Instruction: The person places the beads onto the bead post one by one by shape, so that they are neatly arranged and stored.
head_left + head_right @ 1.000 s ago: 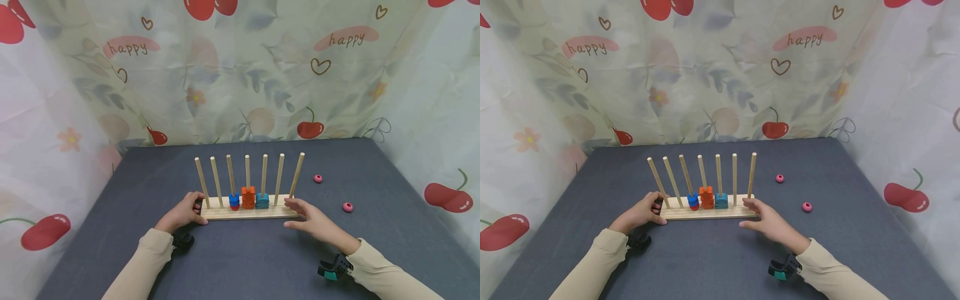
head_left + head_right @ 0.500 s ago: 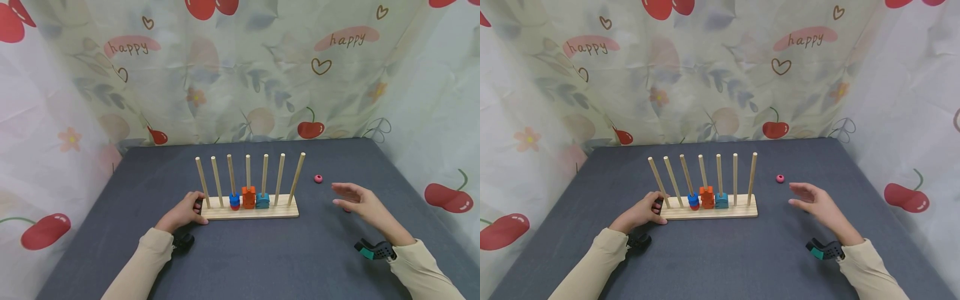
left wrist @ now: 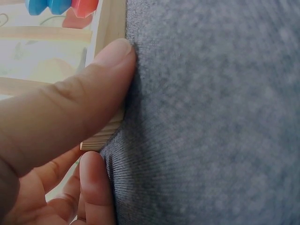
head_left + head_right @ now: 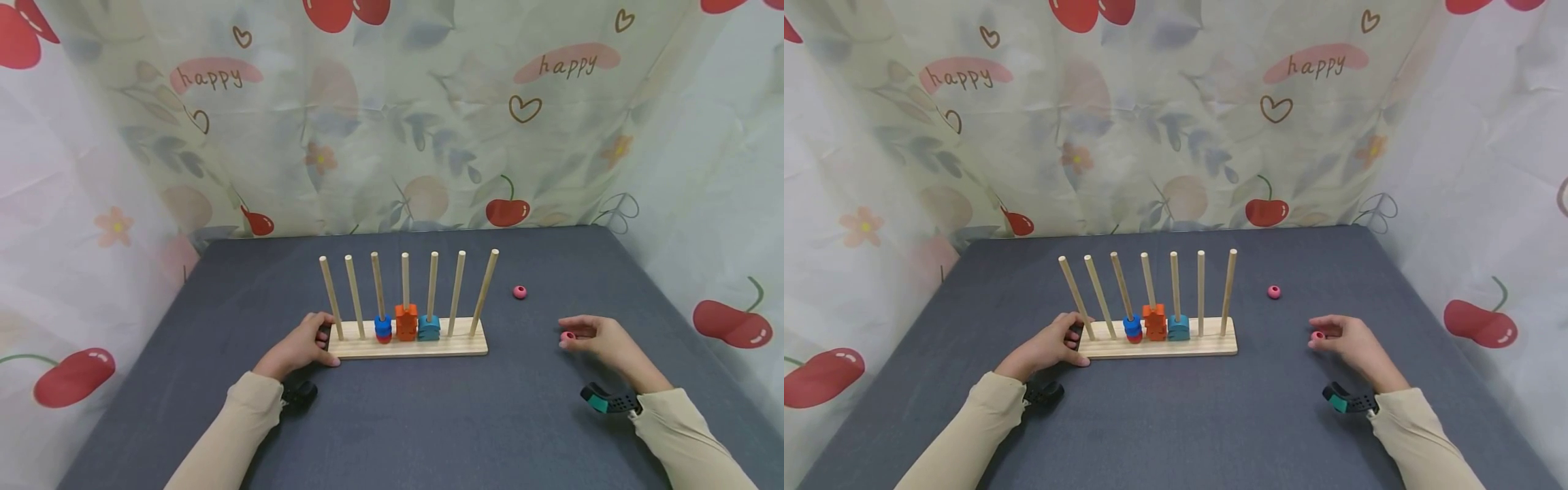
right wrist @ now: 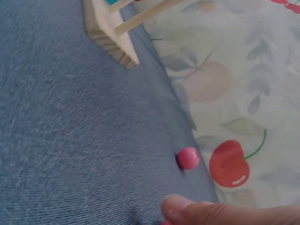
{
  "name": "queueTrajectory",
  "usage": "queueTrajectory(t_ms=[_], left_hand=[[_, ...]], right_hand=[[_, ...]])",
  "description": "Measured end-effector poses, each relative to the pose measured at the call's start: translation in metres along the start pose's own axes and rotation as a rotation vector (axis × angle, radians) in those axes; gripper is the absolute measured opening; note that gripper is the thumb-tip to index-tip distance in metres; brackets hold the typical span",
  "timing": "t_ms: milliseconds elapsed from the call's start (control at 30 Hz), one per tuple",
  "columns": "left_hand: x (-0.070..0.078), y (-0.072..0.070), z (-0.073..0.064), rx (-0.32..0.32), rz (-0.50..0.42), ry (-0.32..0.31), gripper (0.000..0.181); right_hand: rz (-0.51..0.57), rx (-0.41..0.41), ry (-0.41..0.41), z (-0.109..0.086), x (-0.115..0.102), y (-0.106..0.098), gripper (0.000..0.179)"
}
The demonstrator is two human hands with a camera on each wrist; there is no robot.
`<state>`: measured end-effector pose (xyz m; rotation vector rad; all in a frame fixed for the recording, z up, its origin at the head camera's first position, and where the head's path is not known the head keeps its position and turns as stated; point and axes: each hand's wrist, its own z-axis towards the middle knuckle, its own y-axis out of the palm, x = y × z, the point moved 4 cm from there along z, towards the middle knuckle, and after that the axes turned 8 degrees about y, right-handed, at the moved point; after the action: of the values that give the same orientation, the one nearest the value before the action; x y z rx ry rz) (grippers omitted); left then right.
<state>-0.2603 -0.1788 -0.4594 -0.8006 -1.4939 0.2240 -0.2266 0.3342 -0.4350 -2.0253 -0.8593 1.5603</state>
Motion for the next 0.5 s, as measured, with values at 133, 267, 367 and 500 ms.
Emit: queueTrajectory(t_ms=[133, 267, 367, 500], left_hand=[[0.0, 0.0, 0.0, 0.001, -0.004, -0.002, 0.075], [0.0, 0.001, -0.001, 0.0, -0.007, 0.001, 0.074], [0.0, 0.001, -0.001, 0.001, -0.006, -0.002, 0.074], [0.0, 0.001, 0.0, 0.002, -0.001, -0.004, 0.074]], right_hand=[[-0.005, -0.016, 0.007, 0.003, 0.006, 0.003, 0.056], [-0.04, 0.007, -0.006, 0.005, 0.005, 0.004, 0.047], [-0.067, 0.012, -0.024, 0.004, -0.003, 0.003, 0.04], [-0.055, 0.008, -0.033, 0.0, -0.029, 0.0, 0.041]])
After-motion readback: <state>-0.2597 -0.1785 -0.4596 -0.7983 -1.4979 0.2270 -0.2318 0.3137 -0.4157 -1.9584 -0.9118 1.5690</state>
